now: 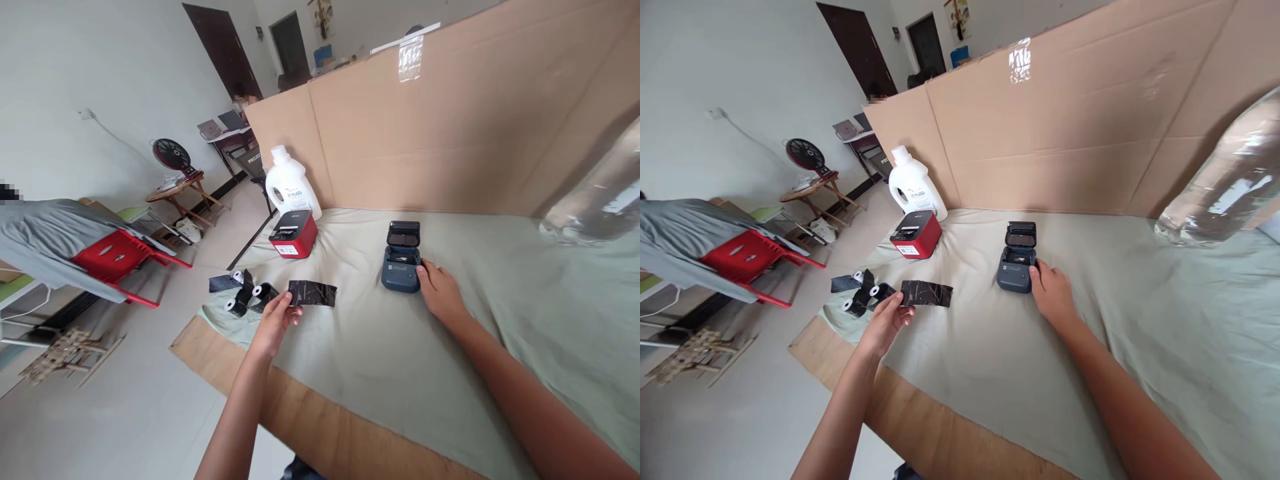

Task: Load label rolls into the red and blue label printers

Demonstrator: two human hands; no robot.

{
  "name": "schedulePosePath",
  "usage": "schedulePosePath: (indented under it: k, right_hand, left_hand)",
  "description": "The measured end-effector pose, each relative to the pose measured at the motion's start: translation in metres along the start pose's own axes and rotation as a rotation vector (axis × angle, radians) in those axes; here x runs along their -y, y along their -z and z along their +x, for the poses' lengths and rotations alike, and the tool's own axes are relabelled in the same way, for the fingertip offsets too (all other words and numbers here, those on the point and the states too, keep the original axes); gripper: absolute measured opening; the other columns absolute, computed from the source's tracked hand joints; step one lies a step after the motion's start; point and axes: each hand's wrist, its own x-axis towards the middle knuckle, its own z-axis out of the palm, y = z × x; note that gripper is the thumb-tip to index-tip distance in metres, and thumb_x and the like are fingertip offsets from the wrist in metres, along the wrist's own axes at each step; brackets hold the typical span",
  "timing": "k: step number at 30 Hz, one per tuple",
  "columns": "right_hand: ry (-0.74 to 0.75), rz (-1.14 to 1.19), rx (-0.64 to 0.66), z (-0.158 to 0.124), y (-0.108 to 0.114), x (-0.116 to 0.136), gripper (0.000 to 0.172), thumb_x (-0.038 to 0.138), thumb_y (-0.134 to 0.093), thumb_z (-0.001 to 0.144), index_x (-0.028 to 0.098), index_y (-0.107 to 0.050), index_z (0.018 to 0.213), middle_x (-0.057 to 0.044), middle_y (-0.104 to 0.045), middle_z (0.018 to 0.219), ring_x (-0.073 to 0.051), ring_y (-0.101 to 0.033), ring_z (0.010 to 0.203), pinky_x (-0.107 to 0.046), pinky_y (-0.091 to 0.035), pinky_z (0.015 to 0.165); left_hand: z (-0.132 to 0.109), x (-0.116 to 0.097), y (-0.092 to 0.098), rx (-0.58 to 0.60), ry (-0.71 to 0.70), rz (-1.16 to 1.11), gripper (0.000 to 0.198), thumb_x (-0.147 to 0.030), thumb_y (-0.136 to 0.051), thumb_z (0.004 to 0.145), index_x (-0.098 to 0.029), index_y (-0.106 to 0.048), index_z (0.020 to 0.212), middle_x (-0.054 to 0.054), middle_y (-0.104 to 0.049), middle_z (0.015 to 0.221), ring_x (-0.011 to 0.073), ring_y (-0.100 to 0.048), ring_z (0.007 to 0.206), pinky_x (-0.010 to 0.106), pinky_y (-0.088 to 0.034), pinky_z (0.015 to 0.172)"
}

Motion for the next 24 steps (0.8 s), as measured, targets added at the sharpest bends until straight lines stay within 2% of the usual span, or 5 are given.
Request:
schedulePosePath:
  k: [4,7,11,16,24]
  right_hand:
    - [0.014,-0.005,-0.004,0.000,0.000,0.000,0.055,0.039,-0.022,0.101,0.011,-0.057,0.133,-0.016,-0.071,0.097,-0.031,-0.062,0.091,-0.041,-0.045,0.083]
    - [0.011,-0.005,-0.004,0.001,0.000,-0.001,0.054,0.040,-0.023,0.100,0.012,-0.057,0.133,-0.016,-0.072,0.099,-0.031,-0.062,0.092,-0.042,-0.045,0.084]
    - [-0.023,-0.019,0.040,0.002,0.001,0.000,0.057,0.040,-0.023,0.100,0.009,-0.055,0.135,-0.018,-0.071,0.101,-0.032,-0.062,0.096,-0.044,-0.046,0.087]
    - [-0.023,-0.003,0.050,0.002,0.003,0.001,0.056,0.039,-0.022,0.100,0.010,-0.054,0.136,-0.018,-0.071,0.105,-0.032,-0.061,0.101,-0.042,-0.044,0.091]
    - [-0.019,-0.007,0.043,0.002,-0.001,-0.004,0.055,0.041,-0.023,0.100,0.012,-0.055,0.135,-0.018,-0.071,0.104,-0.032,-0.062,0.100,-0.042,-0.045,0.091]
  left_hand:
    - [-0.022,0.010,0.012,-0.003,0.094,-0.131,0.041,-0.048,-0.080,0.071,-0.017,-0.063,0.093,0.005,-0.067,0.087,0.0144,-0.064,0.071,0.022,-0.044,0.054]
    - [-0.030,0.013,0.020,-0.016,0.029,-0.055,0.037,-0.042,-0.081,0.070,-0.017,-0.066,0.092,0.005,-0.069,0.090,0.0163,-0.065,0.077,0.025,-0.049,0.064]
    - [-0.027,0.013,0.027,-0.144,-0.182,0.307,0.026,-0.040,-0.079,0.072,-0.018,-0.068,0.083,0.002,-0.066,0.086,0.0157,-0.061,0.077,0.027,-0.049,0.072]
    - [-0.011,0.023,0.029,-0.335,-0.274,0.694,0.047,-0.040,-0.074,0.077,-0.023,-0.064,0.120,0.006,-0.070,0.110,0.0168,-0.062,0.075,0.032,-0.049,0.077]
    - [-0.008,0.034,0.039,-0.249,-0.307,0.797,0.042,-0.036,-0.073,0.077,-0.022,-0.060,0.115,0.006,-0.068,0.099,0.0202,-0.062,0.079,0.033,-0.047,0.078]
